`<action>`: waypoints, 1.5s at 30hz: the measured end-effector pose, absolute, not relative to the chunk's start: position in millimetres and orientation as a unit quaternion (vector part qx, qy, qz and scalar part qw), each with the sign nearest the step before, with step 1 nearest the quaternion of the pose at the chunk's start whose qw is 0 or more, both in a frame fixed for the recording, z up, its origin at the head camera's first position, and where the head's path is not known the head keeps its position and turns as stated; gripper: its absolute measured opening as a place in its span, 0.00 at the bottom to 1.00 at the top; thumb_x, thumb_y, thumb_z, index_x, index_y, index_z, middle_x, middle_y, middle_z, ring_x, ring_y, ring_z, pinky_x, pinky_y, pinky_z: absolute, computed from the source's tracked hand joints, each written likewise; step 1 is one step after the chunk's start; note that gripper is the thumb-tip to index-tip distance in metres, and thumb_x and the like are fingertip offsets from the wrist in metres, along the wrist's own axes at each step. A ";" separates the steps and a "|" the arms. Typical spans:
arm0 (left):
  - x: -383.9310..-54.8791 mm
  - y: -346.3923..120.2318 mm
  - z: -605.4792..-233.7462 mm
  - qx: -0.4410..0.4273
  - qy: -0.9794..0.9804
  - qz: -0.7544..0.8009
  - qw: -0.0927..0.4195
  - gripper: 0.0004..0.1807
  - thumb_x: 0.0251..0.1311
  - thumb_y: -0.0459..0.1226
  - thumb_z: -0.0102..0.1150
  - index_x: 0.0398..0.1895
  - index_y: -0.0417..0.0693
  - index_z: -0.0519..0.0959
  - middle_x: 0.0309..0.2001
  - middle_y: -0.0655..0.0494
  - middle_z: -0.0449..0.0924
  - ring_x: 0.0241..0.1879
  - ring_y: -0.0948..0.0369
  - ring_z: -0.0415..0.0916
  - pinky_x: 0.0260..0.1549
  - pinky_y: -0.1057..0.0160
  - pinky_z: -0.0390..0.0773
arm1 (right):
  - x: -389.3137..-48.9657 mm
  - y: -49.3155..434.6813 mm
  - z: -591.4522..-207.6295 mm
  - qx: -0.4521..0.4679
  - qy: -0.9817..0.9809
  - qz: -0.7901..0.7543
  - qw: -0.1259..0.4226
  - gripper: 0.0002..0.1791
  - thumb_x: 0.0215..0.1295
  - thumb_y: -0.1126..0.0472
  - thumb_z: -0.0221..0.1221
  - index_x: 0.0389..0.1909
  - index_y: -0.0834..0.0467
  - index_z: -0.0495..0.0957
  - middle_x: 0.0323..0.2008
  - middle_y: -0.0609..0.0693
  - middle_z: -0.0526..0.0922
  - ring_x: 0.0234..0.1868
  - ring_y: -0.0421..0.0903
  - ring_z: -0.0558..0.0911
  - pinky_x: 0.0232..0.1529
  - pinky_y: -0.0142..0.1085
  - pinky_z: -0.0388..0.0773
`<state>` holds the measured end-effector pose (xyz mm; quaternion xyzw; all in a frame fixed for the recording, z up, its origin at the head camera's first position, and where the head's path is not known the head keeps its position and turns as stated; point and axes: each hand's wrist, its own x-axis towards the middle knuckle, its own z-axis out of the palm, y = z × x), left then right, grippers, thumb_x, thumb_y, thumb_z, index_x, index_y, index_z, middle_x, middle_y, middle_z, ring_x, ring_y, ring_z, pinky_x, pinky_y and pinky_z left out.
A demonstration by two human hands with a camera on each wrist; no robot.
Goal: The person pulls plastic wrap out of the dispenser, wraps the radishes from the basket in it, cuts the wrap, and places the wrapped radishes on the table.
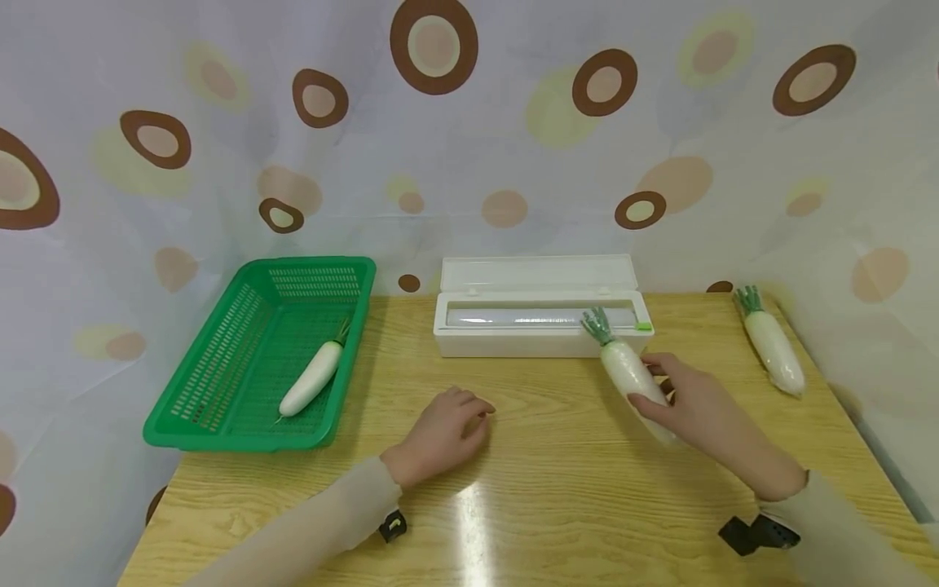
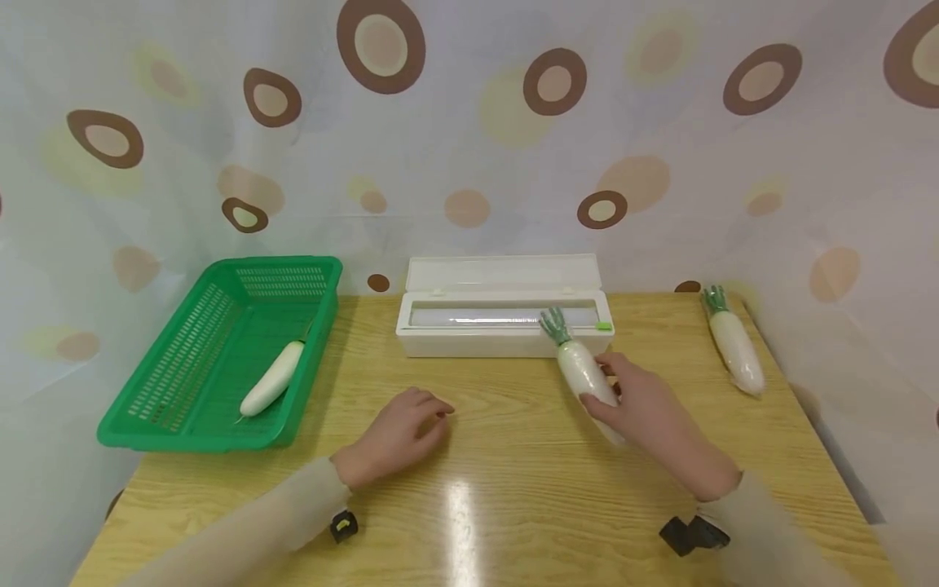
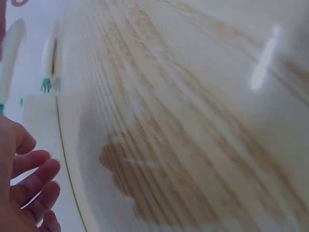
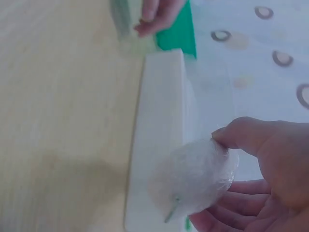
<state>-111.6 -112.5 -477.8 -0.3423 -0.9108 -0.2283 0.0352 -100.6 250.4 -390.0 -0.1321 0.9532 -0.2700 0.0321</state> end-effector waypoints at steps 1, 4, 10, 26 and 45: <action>-111.9 -113.2 -477.2 -0.342 -0.911 -0.228 0.037 0.12 0.71 0.37 0.59 0.52 0.46 0.86 0.48 0.54 0.87 0.46 0.57 0.80 0.49 0.56 0.81 | -102.4 257.5 -387.0 -0.129 0.954 -0.271 0.025 0.33 0.70 0.54 0.68 0.65 0.72 0.70 0.55 0.70 0.81 0.41 0.56 0.85 0.35 0.43 0.81; -112.5 -115.4 -475.8 -0.340 -0.912 -0.227 0.040 0.12 0.71 0.37 0.60 0.53 0.45 0.86 0.48 0.53 0.87 0.47 0.56 0.81 0.49 0.55 0.81 | -109.6 279.1 -380.9 -0.116 0.955 -0.273 0.001 0.33 0.70 0.55 0.67 0.66 0.73 0.69 0.55 0.72 0.81 0.43 0.59 0.85 0.34 0.39 0.80; -112.9 -121.0 -476.4 -0.329 -0.918 -0.217 0.051 0.14 0.71 0.39 0.61 0.55 0.47 0.84 0.49 0.54 0.86 0.50 0.55 0.82 0.51 0.51 0.81 | -135.3 327.3 -381.5 -0.084 0.963 -0.256 -0.031 0.34 0.72 0.54 0.65 0.66 0.76 0.68 0.52 0.76 0.80 0.43 0.67 0.83 0.31 0.39 0.78; -107.6 -133.3 -479.1 -0.313 -0.924 -0.213 0.045 0.14 0.72 0.40 0.61 0.55 0.47 0.84 0.49 0.53 0.86 0.50 0.54 0.80 0.47 0.52 0.79 | -184.4 403.3 -447.6 -0.035 0.971 -0.233 0.026 0.39 0.79 0.50 0.56 0.63 0.86 0.64 0.52 0.84 0.74 0.47 0.76 0.78 0.38 0.59 0.83; -108.2 -134.8 -481.1 -0.308 -0.928 -0.206 0.046 0.13 0.72 0.40 0.62 0.54 0.48 0.84 0.49 0.55 0.85 0.48 0.56 0.80 0.46 0.55 0.78 | -201.3 402.2 -471.3 -0.027 0.976 -0.215 0.023 0.42 0.81 0.46 0.52 0.66 0.86 0.61 0.52 0.83 0.72 0.51 0.78 0.72 0.48 0.67 0.74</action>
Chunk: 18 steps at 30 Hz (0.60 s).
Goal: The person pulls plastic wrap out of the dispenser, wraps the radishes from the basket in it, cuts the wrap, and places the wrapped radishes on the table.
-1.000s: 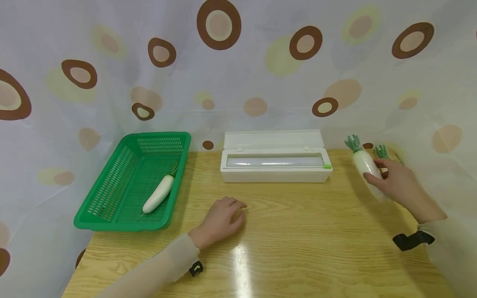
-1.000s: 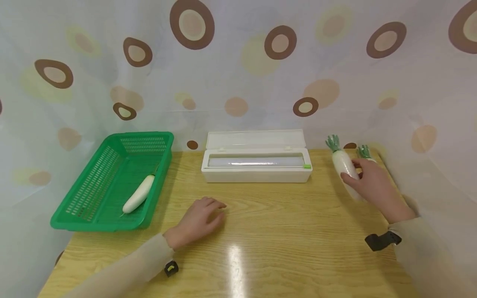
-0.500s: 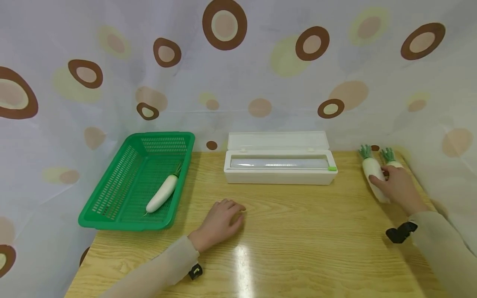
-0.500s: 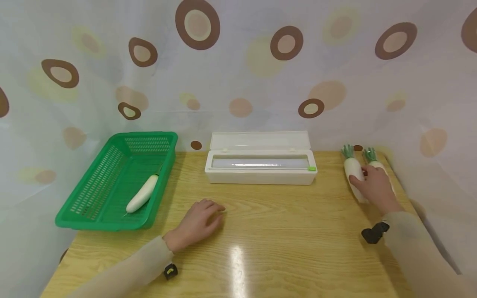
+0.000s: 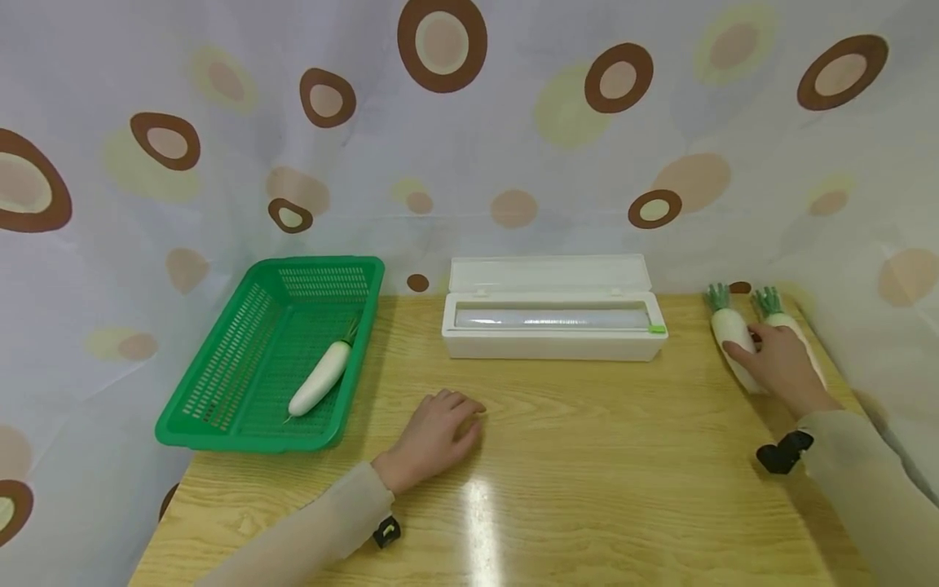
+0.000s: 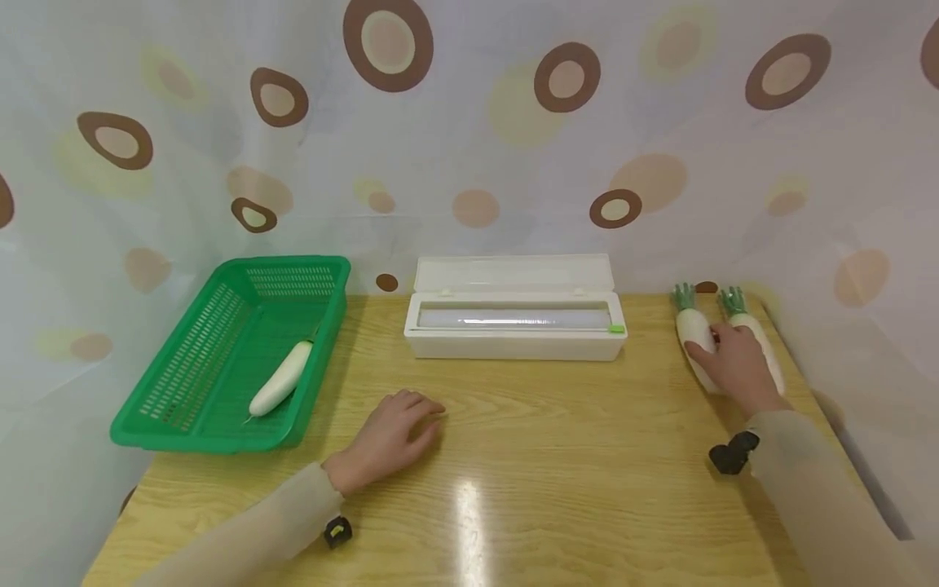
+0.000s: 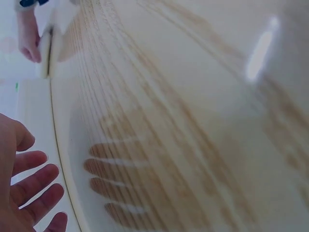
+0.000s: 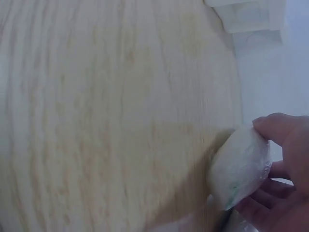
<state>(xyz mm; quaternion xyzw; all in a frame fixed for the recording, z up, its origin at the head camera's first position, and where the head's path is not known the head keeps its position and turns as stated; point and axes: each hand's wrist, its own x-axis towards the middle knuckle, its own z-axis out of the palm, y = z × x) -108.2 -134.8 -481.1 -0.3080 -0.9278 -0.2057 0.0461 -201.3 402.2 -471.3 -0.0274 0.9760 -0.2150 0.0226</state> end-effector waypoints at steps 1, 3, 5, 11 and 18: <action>-108.5 -134.7 -480.7 -0.307 -0.928 -0.206 0.046 0.13 0.72 0.40 0.62 0.54 0.48 0.84 0.49 0.55 0.85 0.48 0.56 0.79 0.46 0.55 0.78 | -201.9 402.1 -470.3 -0.034 0.977 -0.212 0.023 0.42 0.81 0.46 0.51 0.66 0.87 0.61 0.52 0.84 0.73 0.51 0.78 0.73 0.48 0.67 0.73; -109.0 -134.5 -479.6 -0.306 -0.928 -0.207 0.045 0.13 0.72 0.40 0.61 0.55 0.47 0.84 0.49 0.54 0.85 0.48 0.56 0.80 0.46 0.55 0.78 | -203.0 402.0 -467.9 -0.043 0.978 -0.202 0.025 0.43 0.82 0.44 0.50 0.66 0.87 0.60 0.51 0.84 0.74 0.51 0.79 0.74 0.50 0.69 0.72; -109.3 -134.2 -478.5 -0.304 -0.928 -0.209 0.044 0.13 0.72 0.40 0.61 0.55 0.47 0.84 0.49 0.54 0.85 0.48 0.56 0.80 0.46 0.54 0.78 | -203.9 402.3 -465.4 -0.049 0.979 -0.197 0.028 0.44 0.82 0.44 0.49 0.66 0.87 0.60 0.51 0.84 0.74 0.51 0.79 0.74 0.51 0.70 0.72; -108.2 -132.7 -478.3 -0.301 -0.929 -0.211 0.038 0.14 0.73 0.40 0.60 0.56 0.47 0.84 0.50 0.53 0.85 0.50 0.55 0.80 0.48 0.53 0.79 | -203.6 403.4 -465.2 -0.046 0.974 -0.217 0.046 0.43 0.82 0.46 0.51 0.67 0.87 0.58 0.53 0.85 0.74 0.52 0.78 0.76 0.48 0.67 0.77; -104.3 -131.1 -482.6 -0.303 -0.929 -0.209 0.033 0.14 0.73 0.41 0.60 0.56 0.47 0.84 0.49 0.54 0.85 0.49 0.56 0.79 0.47 0.54 0.79 | -200.3 402.5 -466.4 -0.038 0.972 -0.224 0.059 0.43 0.83 0.45 0.49 0.68 0.85 0.57 0.54 0.85 0.72 0.53 0.78 0.76 0.49 0.66 0.77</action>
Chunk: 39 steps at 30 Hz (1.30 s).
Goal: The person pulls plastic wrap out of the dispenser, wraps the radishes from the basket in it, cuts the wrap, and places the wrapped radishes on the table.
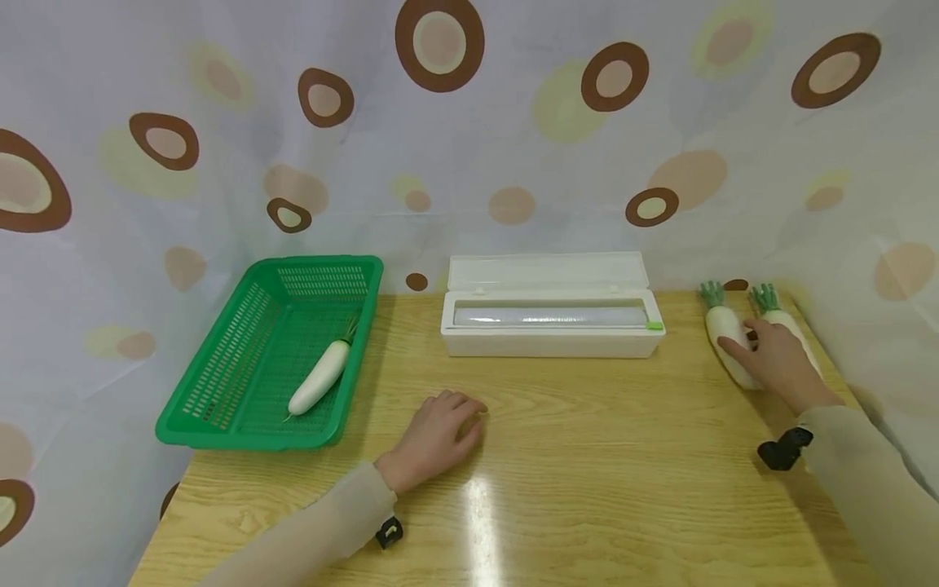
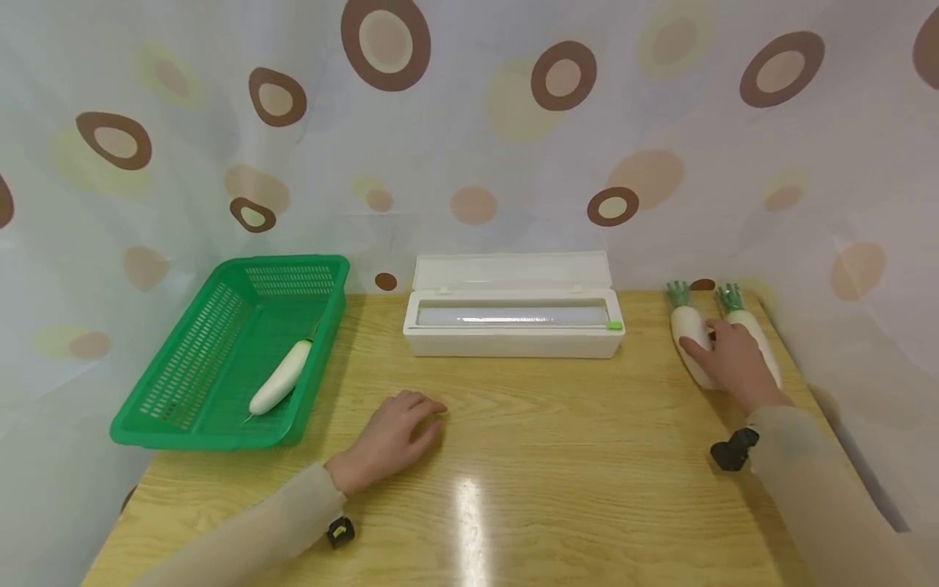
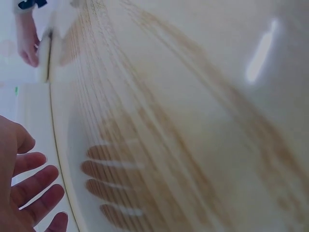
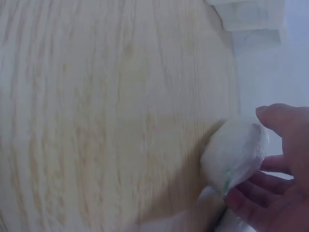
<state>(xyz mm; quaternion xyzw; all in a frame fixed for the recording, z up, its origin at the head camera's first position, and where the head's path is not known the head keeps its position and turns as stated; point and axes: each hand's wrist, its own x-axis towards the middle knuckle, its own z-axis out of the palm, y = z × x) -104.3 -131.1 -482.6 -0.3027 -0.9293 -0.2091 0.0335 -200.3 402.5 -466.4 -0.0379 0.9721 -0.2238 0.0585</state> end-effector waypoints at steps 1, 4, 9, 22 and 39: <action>-104.0 -131.0 -483.0 -0.303 -0.929 -0.210 0.034 0.13 0.73 0.41 0.60 0.55 0.47 0.84 0.49 0.54 0.85 0.49 0.56 0.79 0.47 0.54 0.79 | -200.0 402.1 -466.0 -0.038 0.972 -0.224 0.059 0.43 0.83 0.45 0.48 0.68 0.85 0.57 0.54 0.85 0.72 0.53 0.78 0.76 0.49 0.67 0.76; -103.0 -130.8 -483.6 -0.305 -0.928 -0.210 0.037 0.13 0.73 0.40 0.60 0.55 0.47 0.84 0.48 0.54 0.85 0.48 0.56 0.79 0.47 0.54 0.79 | -199.2 400.9 -465.2 -0.038 0.972 -0.226 0.061 0.43 0.83 0.45 0.47 0.68 0.85 0.58 0.55 0.85 0.72 0.53 0.78 0.76 0.48 0.66 0.77; -102.2 -130.1 -482.5 -0.307 -0.927 -0.210 0.039 0.13 0.72 0.40 0.61 0.55 0.47 0.84 0.48 0.54 0.85 0.48 0.55 0.80 0.47 0.54 0.79 | -198.8 400.4 -464.2 -0.036 0.971 -0.230 0.062 0.43 0.84 0.45 0.45 0.69 0.86 0.57 0.55 0.86 0.71 0.54 0.78 0.75 0.50 0.67 0.76; -102.5 -126.3 -481.5 -0.299 -0.926 -0.227 0.037 0.14 0.73 0.39 0.60 0.55 0.45 0.84 0.49 0.52 0.86 0.50 0.54 0.81 0.52 0.52 0.80 | -183.3 387.8 -454.4 -0.023 0.967 -0.254 0.001 0.37 0.84 0.48 0.43 0.68 0.81 0.61 0.59 0.81 0.66 0.53 0.76 0.71 0.48 0.68 0.71; -104.7 -126.7 -483.2 -0.275 -0.923 -0.263 0.063 0.13 0.72 0.39 0.61 0.54 0.44 0.84 0.49 0.50 0.86 0.50 0.53 0.82 0.52 0.50 0.81 | -120.6 302.3 -447.0 -0.121 0.951 -0.272 -0.083 0.17 0.79 0.60 0.56 0.56 0.71 0.78 0.51 0.69 0.79 0.49 0.67 0.80 0.44 0.62 0.79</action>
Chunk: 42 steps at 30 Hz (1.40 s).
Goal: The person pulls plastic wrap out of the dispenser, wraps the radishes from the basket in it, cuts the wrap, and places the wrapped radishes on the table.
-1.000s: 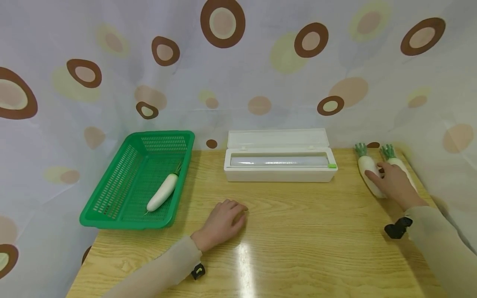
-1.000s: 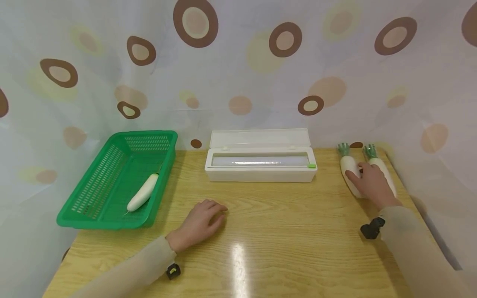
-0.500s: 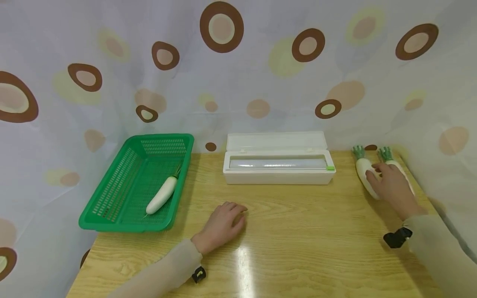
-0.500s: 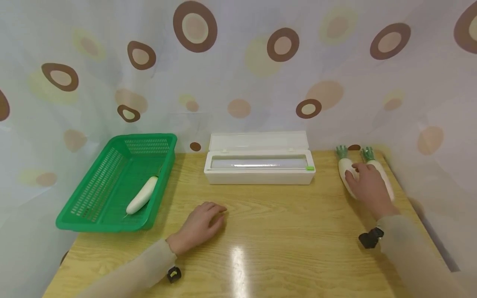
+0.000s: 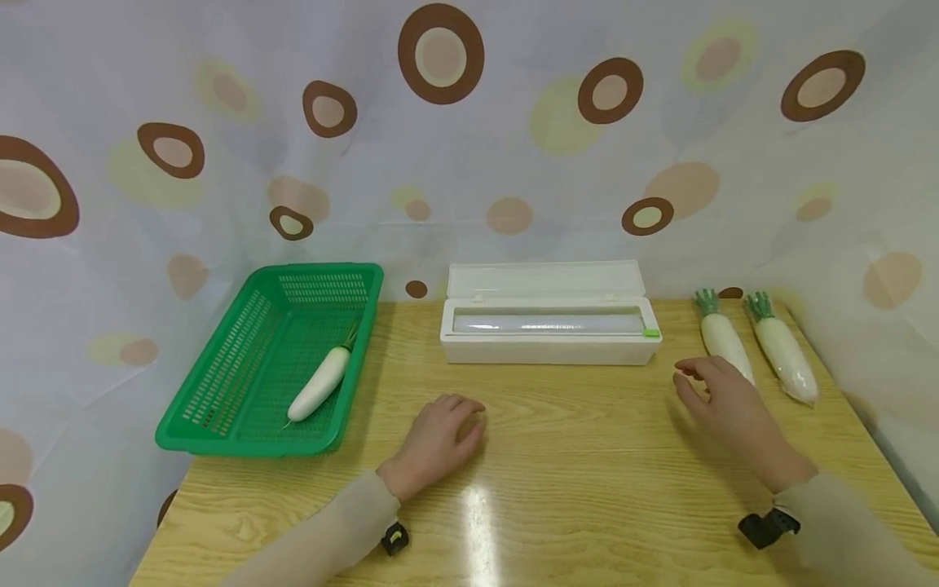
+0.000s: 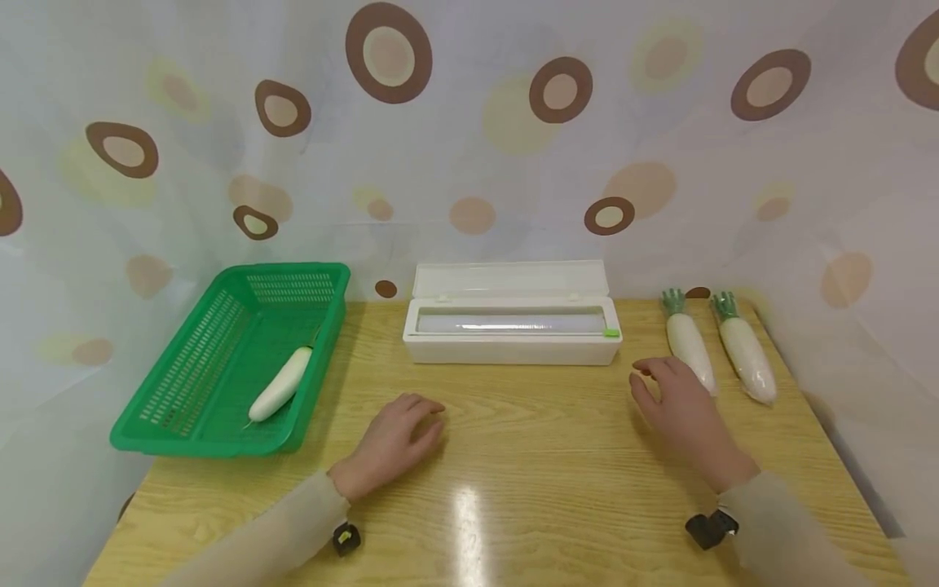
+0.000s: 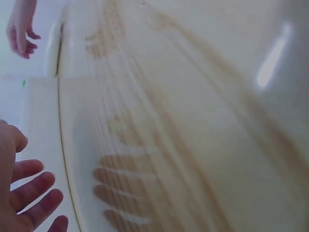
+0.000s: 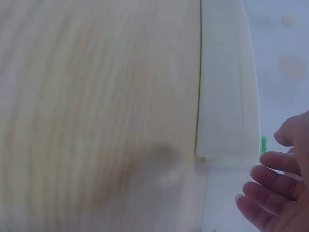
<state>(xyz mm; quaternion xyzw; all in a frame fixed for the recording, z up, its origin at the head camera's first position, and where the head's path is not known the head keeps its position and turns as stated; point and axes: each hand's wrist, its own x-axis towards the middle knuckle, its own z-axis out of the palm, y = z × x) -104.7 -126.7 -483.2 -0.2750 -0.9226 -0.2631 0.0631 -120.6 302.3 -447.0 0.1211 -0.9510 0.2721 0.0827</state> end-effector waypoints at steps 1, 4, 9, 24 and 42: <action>-105.3 -126.9 -483.0 -0.272 -0.922 -0.268 0.066 0.13 0.72 0.40 0.61 0.54 0.43 0.84 0.49 0.49 0.86 0.50 0.52 0.82 0.52 0.50 0.82 | -117.5 298.6 -447.9 0.126 -0.950 0.272 0.083 0.17 0.79 0.61 0.56 0.56 0.71 0.78 0.51 0.69 0.79 0.49 0.66 0.80 0.43 0.61 0.79; -109.0 -127.9 -482.9 -0.258 -0.921 -0.281 0.077 0.13 0.72 0.39 0.62 0.53 0.43 0.84 0.48 0.49 0.86 0.50 0.51 0.82 0.52 0.50 0.82 | -109.3 289.3 -451.9 0.143 -0.949 0.266 0.091 0.15 0.76 0.63 0.60 0.55 0.70 0.79 0.49 0.67 0.80 0.48 0.64 0.81 0.41 0.58 0.80; -121.7 -128.6 -478.6 -0.224 -0.923 -0.302 0.076 0.14 0.75 0.41 0.61 0.53 0.43 0.85 0.49 0.49 0.84 0.50 0.52 0.81 0.50 0.53 0.83 | -104.2 281.7 -456.8 0.165 -0.947 0.254 0.109 0.13 0.71 0.66 0.64 0.53 0.68 0.81 0.47 0.63 0.82 0.45 0.59 0.82 0.37 0.51 0.81; -193.8 -125.4 -443.1 -0.100 -0.909 -0.389 0.111 0.15 0.73 0.40 0.63 0.55 0.40 0.85 0.42 0.47 0.79 0.30 0.57 0.68 0.31 0.61 0.71 | -161.6 288.6 -417.2 0.186 -0.944 0.250 0.104 0.16 0.76 0.62 0.61 0.57 0.68 0.79 0.48 0.64 0.82 0.47 0.61 0.81 0.42 0.56 0.79; -216.1 -129.5 -443.8 -0.085 -0.929 -0.359 0.040 0.12 0.75 0.40 0.62 0.44 0.40 0.89 0.41 0.47 0.80 0.39 0.54 0.74 0.39 0.56 0.78 | -205.0 280.7 -429.5 0.219 -0.942 0.236 0.089 0.06 0.72 0.66 0.65 0.42 0.65 0.86 0.42 0.64 0.77 0.45 0.60 0.73 0.40 0.52 0.71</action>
